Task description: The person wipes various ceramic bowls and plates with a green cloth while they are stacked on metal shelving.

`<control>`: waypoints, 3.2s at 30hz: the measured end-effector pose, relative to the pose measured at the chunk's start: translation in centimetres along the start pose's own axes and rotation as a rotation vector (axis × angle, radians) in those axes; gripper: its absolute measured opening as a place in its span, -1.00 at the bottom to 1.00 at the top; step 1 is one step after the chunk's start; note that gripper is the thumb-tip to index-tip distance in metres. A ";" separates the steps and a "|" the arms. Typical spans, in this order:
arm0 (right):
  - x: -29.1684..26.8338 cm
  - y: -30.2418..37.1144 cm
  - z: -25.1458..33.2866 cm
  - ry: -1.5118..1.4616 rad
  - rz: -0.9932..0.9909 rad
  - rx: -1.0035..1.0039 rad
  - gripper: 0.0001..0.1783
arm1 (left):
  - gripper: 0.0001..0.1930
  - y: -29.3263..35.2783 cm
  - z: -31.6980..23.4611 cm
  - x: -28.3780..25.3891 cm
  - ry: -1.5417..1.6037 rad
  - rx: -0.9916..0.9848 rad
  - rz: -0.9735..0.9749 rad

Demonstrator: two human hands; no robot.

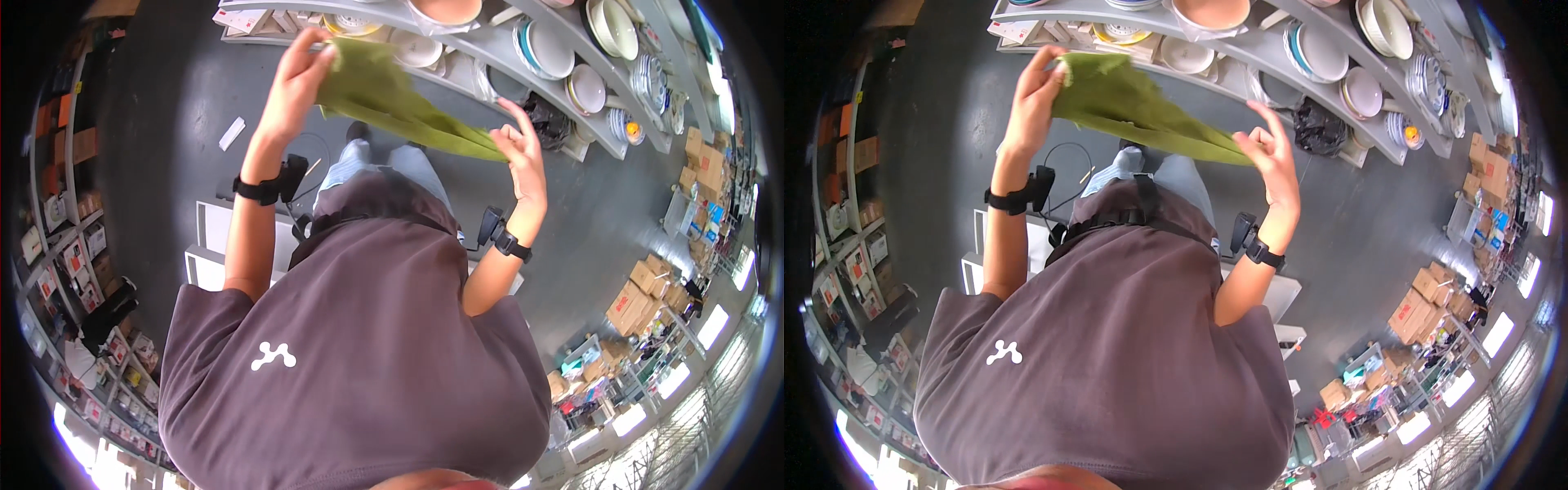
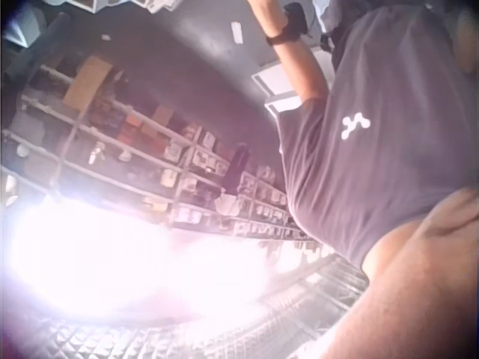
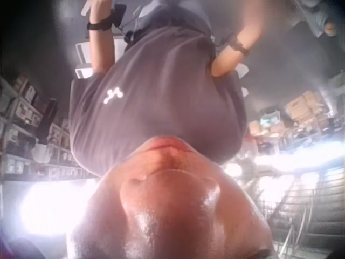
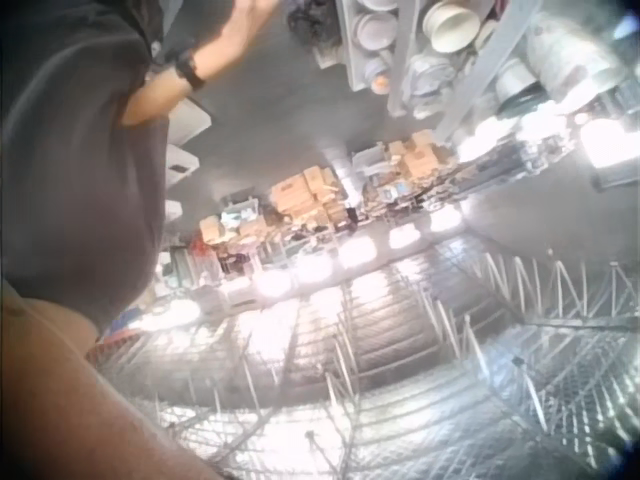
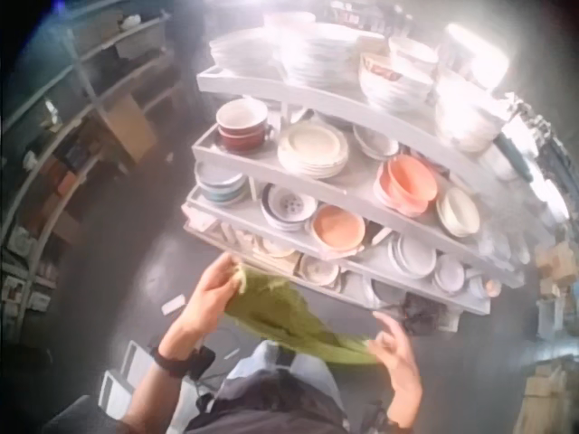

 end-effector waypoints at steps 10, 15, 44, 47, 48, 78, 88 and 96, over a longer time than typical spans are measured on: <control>-2.6 5.8 -6.1 0.315 -0.209 0.031 -0.29 | -0.90 2.9 -0.7 14.4 0.061 -0.218 0.933; -1.0 6.1 -1.5 0.309 -0.150 -0.326 -0.18 | -0.85 4.7 -4.0 21.5 -0.022 -0.131 1.171; -17.4 7.4 -10.5 -0.752 -0.520 -0.290 -0.48 | -0.42 -1.0 15.9 31.6 -0.310 0.022 1.020; -19.3 8.7 -9.2 -0.932 -0.449 -0.350 -0.51 | -0.17 4.7 19.0 33.7 -0.768 -0.647 1.104; -19.5 9.2 -7.9 -0.938 -0.399 -0.449 -0.41 | -0.13 5.3 18.2 35.3 -0.727 -0.526 1.170; -31.9 2.8 -12.4 -0.095 -0.823 0.046 -0.48 | -0.74 -7.1 16.2 42.1 0.038 -0.613 0.750; -32.3 -5.0 -17.7 0.230 -0.300 0.057 -0.64 | -0.63 -4.9 21.4 39.7 -0.697 -0.386 0.793; -31.6 -7.2 -24.9 0.568 0.331 0.189 -0.64 | -0.70 -0.8 28.7 35.0 -0.500 -0.398 0.389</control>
Point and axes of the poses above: each hand's wrist, its own y-axis away from the middle knuckle, its own x-axis out of the palm, z = x × y, the point moved 8 cm from there along -y, towards the middle knuckle, and after that the axes turned 4 degrees about -z, right-handed, at the moved point
